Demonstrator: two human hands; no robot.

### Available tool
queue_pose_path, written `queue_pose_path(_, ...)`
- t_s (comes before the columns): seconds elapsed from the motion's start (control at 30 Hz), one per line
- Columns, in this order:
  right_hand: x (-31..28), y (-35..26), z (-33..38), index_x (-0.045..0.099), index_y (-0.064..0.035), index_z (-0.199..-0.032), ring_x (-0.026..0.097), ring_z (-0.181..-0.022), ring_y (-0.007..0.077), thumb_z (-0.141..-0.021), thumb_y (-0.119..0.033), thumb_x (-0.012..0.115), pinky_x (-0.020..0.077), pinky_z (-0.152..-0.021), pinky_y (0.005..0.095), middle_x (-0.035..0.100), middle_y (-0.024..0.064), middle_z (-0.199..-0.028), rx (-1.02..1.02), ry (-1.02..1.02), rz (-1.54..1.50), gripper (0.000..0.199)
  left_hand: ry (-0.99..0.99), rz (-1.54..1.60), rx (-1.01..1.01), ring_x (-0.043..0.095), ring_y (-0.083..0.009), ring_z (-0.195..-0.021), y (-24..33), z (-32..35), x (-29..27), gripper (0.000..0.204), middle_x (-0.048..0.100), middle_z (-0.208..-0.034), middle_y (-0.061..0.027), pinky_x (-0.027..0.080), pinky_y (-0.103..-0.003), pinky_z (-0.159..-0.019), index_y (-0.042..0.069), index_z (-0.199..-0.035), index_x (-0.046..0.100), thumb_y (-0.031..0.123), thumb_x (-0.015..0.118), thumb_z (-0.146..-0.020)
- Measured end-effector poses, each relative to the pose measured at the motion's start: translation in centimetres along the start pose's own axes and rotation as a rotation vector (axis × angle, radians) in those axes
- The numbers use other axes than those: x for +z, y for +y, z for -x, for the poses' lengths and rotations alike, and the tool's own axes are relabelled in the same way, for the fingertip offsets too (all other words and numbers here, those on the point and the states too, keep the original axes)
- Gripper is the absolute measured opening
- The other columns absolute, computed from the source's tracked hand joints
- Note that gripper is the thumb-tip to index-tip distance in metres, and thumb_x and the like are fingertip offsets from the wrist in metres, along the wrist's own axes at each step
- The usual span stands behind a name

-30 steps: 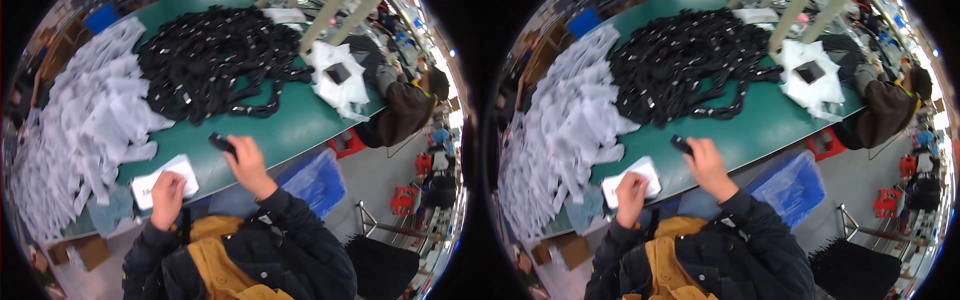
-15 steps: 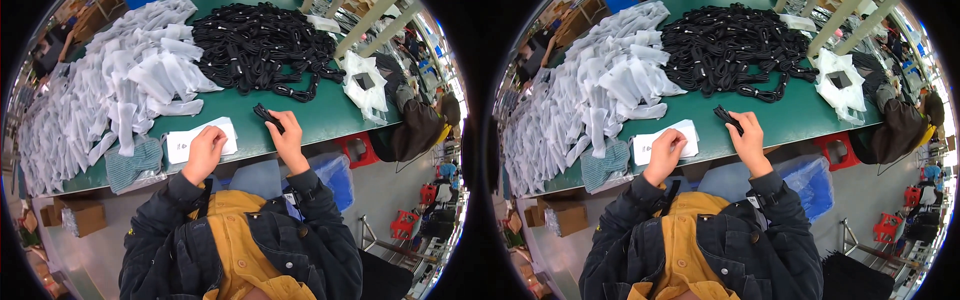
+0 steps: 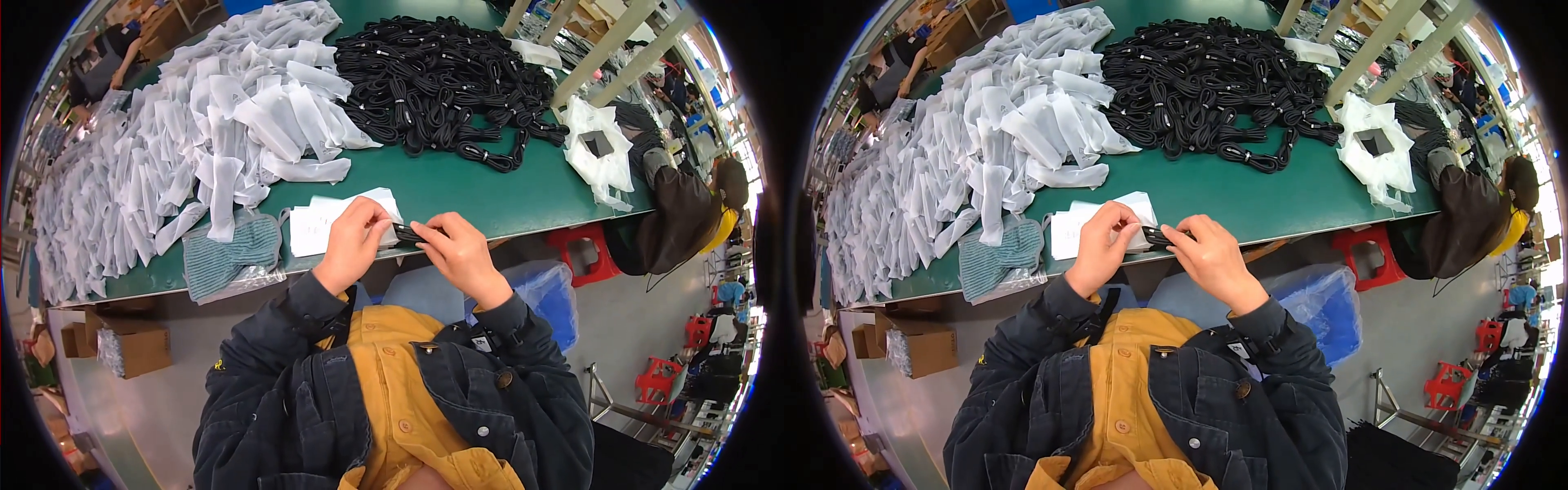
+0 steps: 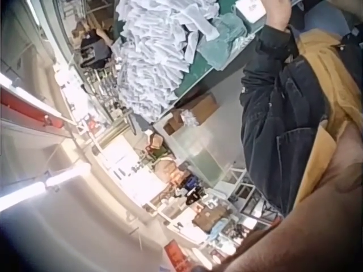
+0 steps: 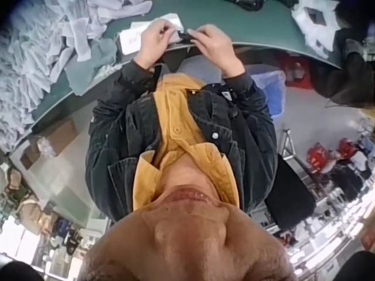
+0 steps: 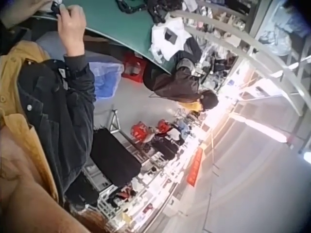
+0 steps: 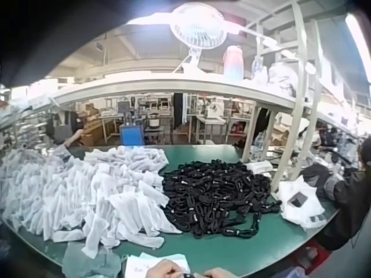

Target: The person packages black cables by hand, picking up a cable from a pile, sliding it into a white plastic sleeve, and placing the sleeved cable onto a separate pile. This process is repeated for several cables while the person occasionally adjusts the piles on the table.

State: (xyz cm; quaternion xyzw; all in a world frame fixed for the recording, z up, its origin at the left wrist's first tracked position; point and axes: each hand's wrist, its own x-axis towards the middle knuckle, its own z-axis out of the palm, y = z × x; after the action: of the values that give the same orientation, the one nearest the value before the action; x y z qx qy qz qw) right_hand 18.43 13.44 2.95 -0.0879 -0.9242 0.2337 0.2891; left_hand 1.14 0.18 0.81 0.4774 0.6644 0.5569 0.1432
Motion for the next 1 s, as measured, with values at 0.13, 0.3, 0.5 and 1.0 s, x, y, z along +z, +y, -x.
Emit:
queue_pose_path(0.13,0.2,1.3,0.0,0.07,-0.0043,-0.108,0.061,-0.076,0.023,-0.085,-0.009,0.074,0.049,-0.063,0.0329,0.06,0.0097,-0.091,0.373,-0.138,-0.403,0.024,-0.072,-0.258,0.407,0.058,-0.0278,-0.087,2.0,-0.4,-0.3,0.012,0.06,-0.094,-0.0113,0.048,-0.033,-0.076,0.001,-0.089,0.06,-0.004,0.068,-0.082)
queue_pose_path(0.3,1.0,1.0,-0.7,0.068,-0.0023,-0.102,0.059,-0.076,0.0211,-0.087,-0.008,0.072,0.048,-0.064,0.0304,0.059,0.01,-0.09,0.406,0.003,-0.618,0.016,-0.077,-0.273,0.452,0.056,-0.0337,-0.091,3.6,-1.3,-0.6,0.014,0.06,-0.096,-0.0125,0.047,-0.036,-0.076,0.002,-0.088,0.06,-0.003,0.069,-0.08)
queue_pose_path(0.5,-0.8,-1.2,-2.2,0.061,0.0004,-0.108,0.057,-0.08,0.0207,-0.091,-0.007,0.066,0.0471,-0.069,0.0286,0.057,0.0109,-0.091,-0.124,0.084,-0.267,0.019,-0.027,-0.089,0.215,0.056,-0.0289,-0.089,4.1,-2.4,-1.6,0.01,0.06,-0.095,-0.0106,0.046,-0.035,-0.077,0.002,-0.087,0.059,0.001,0.068,-0.083)
queue_pose_path(1.0,-1.9,11.8,-5.9,0.062,-0.0065,-0.114,0.059,-0.084,0.025,-0.089,-0.007,0.067,0.05,-0.075,0.0334,0.059,0.011,-0.102,0.224,0.346,0.263,0.026,0.712,-0.235,0.291,0.056,-0.0141,-0.079,3.8,-11.5,-13.5,0.021,0.061,-0.101,-0.005,0.048,-0.028,-0.074,0.002,-0.111,0.065,0.019,0.061,-0.098)
